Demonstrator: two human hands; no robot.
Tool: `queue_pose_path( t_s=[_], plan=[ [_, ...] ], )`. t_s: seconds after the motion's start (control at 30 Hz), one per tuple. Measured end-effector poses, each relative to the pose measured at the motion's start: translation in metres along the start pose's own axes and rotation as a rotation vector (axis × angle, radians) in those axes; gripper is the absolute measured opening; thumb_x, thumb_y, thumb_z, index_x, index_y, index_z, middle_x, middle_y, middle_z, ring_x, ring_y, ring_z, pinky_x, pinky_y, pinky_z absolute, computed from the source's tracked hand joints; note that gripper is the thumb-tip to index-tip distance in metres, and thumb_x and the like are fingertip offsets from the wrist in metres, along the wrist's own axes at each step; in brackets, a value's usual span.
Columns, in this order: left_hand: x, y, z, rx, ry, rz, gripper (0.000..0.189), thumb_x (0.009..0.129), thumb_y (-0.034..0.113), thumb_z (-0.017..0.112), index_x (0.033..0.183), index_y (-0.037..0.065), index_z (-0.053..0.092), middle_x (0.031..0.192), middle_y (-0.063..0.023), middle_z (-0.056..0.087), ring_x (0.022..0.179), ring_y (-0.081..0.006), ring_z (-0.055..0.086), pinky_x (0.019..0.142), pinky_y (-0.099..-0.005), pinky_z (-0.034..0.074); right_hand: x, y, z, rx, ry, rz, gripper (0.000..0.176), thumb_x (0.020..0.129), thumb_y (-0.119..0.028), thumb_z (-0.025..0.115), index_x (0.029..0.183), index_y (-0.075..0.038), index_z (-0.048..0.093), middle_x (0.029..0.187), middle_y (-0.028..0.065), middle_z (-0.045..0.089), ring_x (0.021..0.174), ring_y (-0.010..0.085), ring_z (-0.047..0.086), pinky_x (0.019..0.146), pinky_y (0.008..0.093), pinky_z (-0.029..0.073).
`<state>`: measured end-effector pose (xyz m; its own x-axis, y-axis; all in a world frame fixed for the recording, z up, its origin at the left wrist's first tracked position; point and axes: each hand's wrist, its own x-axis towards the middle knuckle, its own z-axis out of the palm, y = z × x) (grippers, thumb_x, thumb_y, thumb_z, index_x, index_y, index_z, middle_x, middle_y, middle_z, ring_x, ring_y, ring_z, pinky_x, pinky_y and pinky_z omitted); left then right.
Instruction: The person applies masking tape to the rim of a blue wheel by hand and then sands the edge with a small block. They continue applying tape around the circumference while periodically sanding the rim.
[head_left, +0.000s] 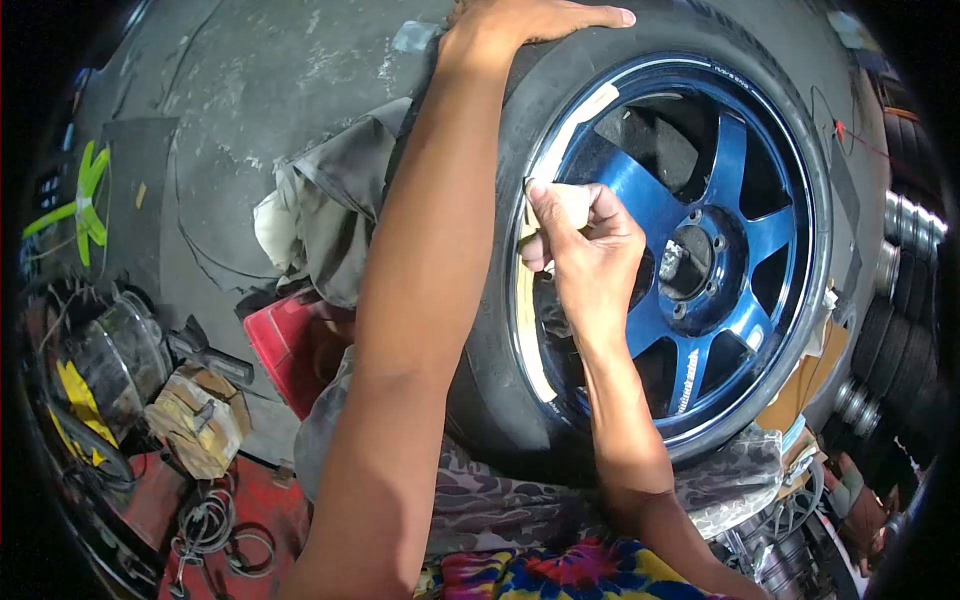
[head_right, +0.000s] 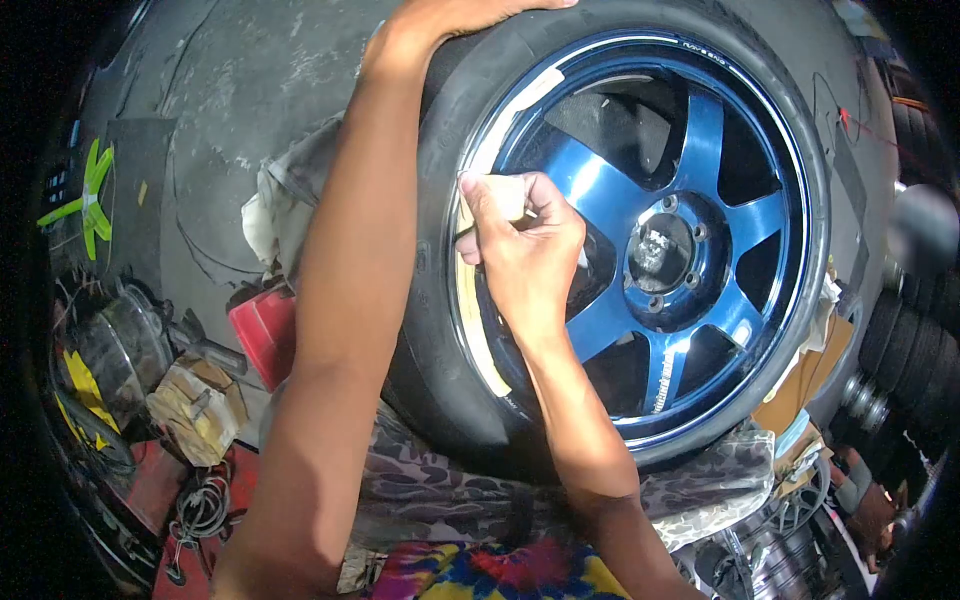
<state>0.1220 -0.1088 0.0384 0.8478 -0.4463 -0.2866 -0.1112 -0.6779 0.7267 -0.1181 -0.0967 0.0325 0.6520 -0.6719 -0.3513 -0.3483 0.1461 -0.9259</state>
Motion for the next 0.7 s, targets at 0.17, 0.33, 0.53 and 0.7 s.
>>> queue_pose_path(
  t_s=[0.17,0.33,0.53,0.7],
  plan=[
    [0.001,0.004,-0.002,-0.003,-0.008,-0.012,0.130,0.061,0.082,0.083,0.141,-0.018,0.057,0.146,-0.0377,0.057,0.141,-0.0445,0.057,0.119,-0.0445,0.045,-0.014,0.005,-0.001,0.117,-0.024,0.046,0.018,0.098,-0.007,0.078,0.088,0.001,0.066,0.076,0.0073,0.072,0.053,0.0096,0.066,0.048,0.0236,0.051],
    [-0.007,0.003,-0.011,-0.060,-0.063,0.032,0.127,0.061,0.081,0.084,0.138,-0.018,0.060,0.143,-0.0379,0.060,0.138,-0.0442,0.060,0.116,-0.0440,0.047,-0.001,0.004,0.004,0.121,0.016,-0.001,0.020,0.098,-0.007,0.078,0.086,-0.001,0.064,0.075,0.0075,0.072,0.053,0.0099,0.066,0.048,0.0236,0.051],
    [-0.005,0.004,-0.004,-0.015,0.004,-0.005,0.124,0.062,0.080,0.083,0.135,-0.018,0.062,0.139,-0.0378,0.063,0.134,-0.0444,0.063,0.113,-0.0445,0.049,0.010,-0.002,0.006,0.057,0.042,-0.026,0.022,0.099,-0.007,0.077,0.084,-0.001,0.062,0.073,0.0061,0.070,0.053,0.0106,0.067,0.046,0.0246,0.050],
    [-0.008,0.004,-0.010,-0.044,-0.029,0.048,0.126,0.061,0.081,0.083,0.134,-0.019,0.062,0.139,-0.0383,0.063,0.134,-0.0446,0.063,0.113,-0.0444,0.049,-0.004,0.007,0.005,0.112,0.022,0.001,0.023,0.098,-0.008,0.078,0.082,0.001,0.063,0.073,0.0073,0.071,0.050,0.0105,0.065,0.044,0.0259,0.048]
  ],
)
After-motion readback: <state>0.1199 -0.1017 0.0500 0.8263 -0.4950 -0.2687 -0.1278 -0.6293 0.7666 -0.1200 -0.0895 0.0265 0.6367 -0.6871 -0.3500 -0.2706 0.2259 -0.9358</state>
